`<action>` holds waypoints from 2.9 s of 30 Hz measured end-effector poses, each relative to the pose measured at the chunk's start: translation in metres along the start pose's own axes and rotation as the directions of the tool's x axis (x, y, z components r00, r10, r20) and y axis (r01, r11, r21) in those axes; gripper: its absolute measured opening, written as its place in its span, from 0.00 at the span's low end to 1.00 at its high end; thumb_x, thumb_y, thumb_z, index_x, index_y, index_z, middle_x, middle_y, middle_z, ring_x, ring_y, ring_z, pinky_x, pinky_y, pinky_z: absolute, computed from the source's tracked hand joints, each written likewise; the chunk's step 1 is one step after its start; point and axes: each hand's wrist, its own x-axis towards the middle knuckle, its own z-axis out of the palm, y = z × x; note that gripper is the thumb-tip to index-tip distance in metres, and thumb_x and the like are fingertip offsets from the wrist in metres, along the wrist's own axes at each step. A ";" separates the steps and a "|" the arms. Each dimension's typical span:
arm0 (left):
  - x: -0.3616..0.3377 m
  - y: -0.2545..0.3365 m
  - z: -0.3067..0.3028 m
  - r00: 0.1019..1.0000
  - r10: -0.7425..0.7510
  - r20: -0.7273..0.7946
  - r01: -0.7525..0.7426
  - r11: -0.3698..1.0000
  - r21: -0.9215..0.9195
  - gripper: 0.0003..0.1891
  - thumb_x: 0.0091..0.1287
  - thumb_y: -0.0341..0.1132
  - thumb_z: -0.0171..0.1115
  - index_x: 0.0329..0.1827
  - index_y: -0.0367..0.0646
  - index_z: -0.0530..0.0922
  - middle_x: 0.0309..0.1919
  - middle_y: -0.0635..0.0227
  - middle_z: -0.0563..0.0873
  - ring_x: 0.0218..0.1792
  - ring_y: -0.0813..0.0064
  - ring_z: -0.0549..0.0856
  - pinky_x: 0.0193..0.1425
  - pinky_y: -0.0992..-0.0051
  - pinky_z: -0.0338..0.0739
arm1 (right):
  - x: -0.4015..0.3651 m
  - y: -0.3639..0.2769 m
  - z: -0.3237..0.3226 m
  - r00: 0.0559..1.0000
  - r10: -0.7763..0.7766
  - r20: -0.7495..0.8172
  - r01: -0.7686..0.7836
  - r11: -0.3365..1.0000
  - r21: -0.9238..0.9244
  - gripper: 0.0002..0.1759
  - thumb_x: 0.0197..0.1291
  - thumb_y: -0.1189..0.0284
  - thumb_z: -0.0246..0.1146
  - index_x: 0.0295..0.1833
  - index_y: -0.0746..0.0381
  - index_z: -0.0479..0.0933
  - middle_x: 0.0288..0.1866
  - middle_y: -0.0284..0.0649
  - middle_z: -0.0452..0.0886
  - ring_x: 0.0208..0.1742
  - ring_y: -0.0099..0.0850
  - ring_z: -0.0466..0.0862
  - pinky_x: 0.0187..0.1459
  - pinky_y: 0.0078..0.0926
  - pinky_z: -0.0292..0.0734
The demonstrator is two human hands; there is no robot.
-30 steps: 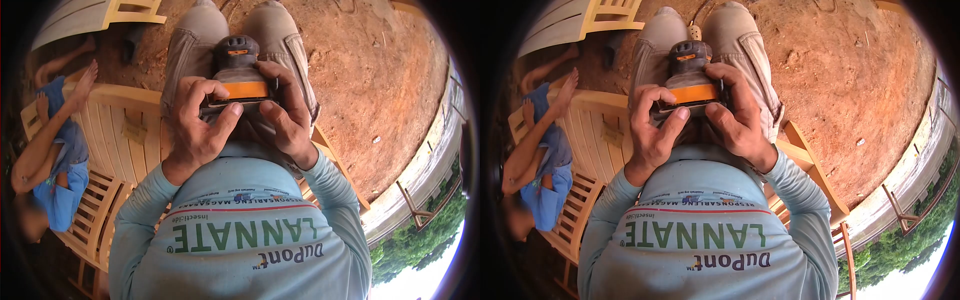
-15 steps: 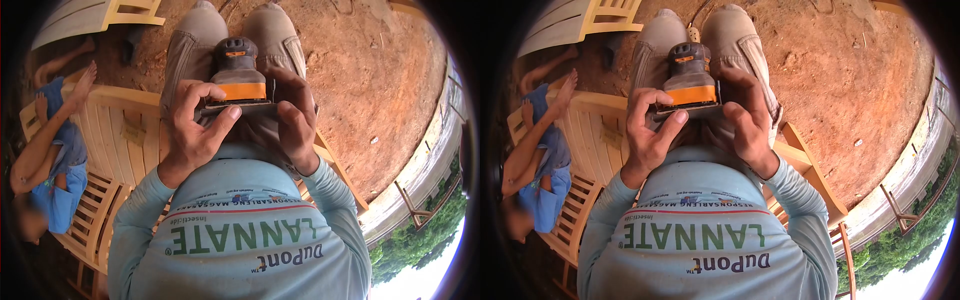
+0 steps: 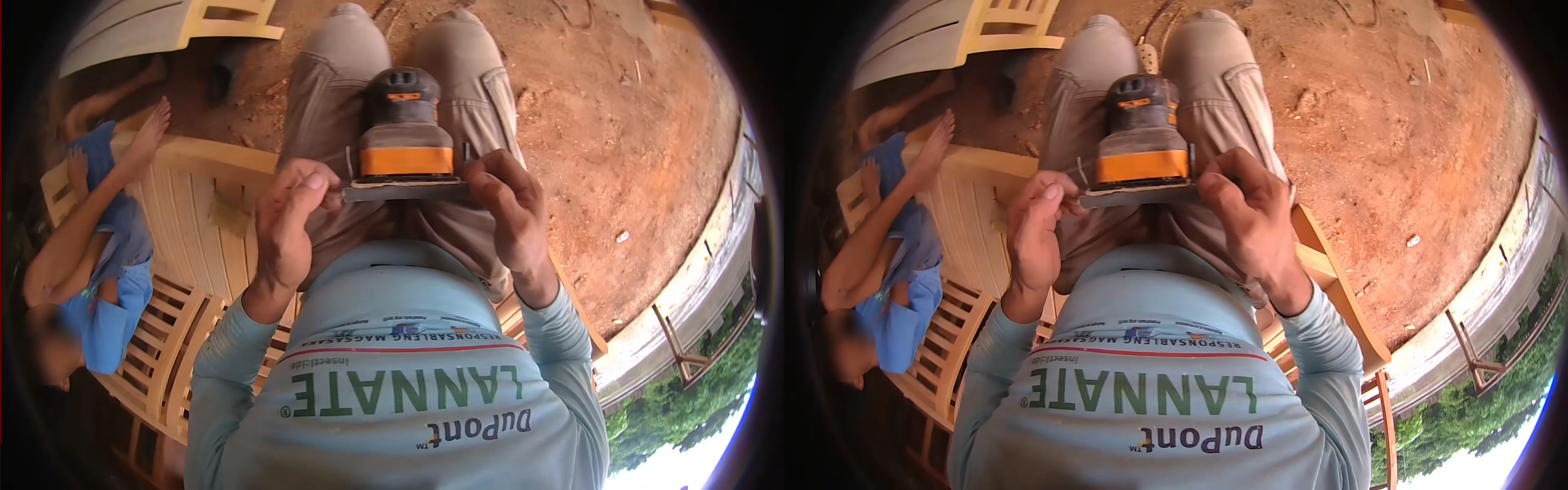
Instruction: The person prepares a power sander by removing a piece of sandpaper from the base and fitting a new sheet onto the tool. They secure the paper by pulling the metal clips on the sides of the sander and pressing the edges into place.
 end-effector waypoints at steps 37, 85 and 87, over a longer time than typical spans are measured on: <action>0.005 0.016 0.011 0.990 0.055 0.133 -0.093 0.947 0.306 0.09 0.88 0.32 0.67 0.46 0.37 0.81 0.35 0.75 0.81 0.33 0.89 0.75 0.36 0.77 0.72 | 0.000 0.008 0.006 0.997 -0.025 -0.076 0.028 0.999 0.036 0.16 0.85 0.64 0.65 0.46 0.66 0.83 0.39 0.28 0.80 0.41 0.19 0.74 0.46 0.20 0.71; -0.001 0.010 0.003 0.989 0.038 0.146 -0.058 0.990 0.131 0.08 0.86 0.30 0.71 0.54 0.33 0.83 0.52 0.63 0.89 0.53 0.80 0.87 0.59 0.74 0.88 | 0.000 0.002 0.010 0.997 -0.059 -0.044 0.064 0.991 0.118 0.10 0.81 0.72 0.71 0.43 0.65 0.82 0.37 0.24 0.81 0.39 0.14 0.75 0.42 0.19 0.73; -0.001 0.011 -0.001 0.987 0.016 0.159 -0.038 0.990 0.134 0.08 0.86 0.30 0.70 0.54 0.33 0.83 0.53 0.63 0.89 0.53 0.80 0.87 0.60 0.74 0.87 | -0.001 0.001 0.008 0.999 -0.039 0.004 0.039 0.993 0.108 0.10 0.82 0.71 0.69 0.45 0.65 0.82 0.40 0.26 0.81 0.41 0.15 0.74 0.44 0.18 0.70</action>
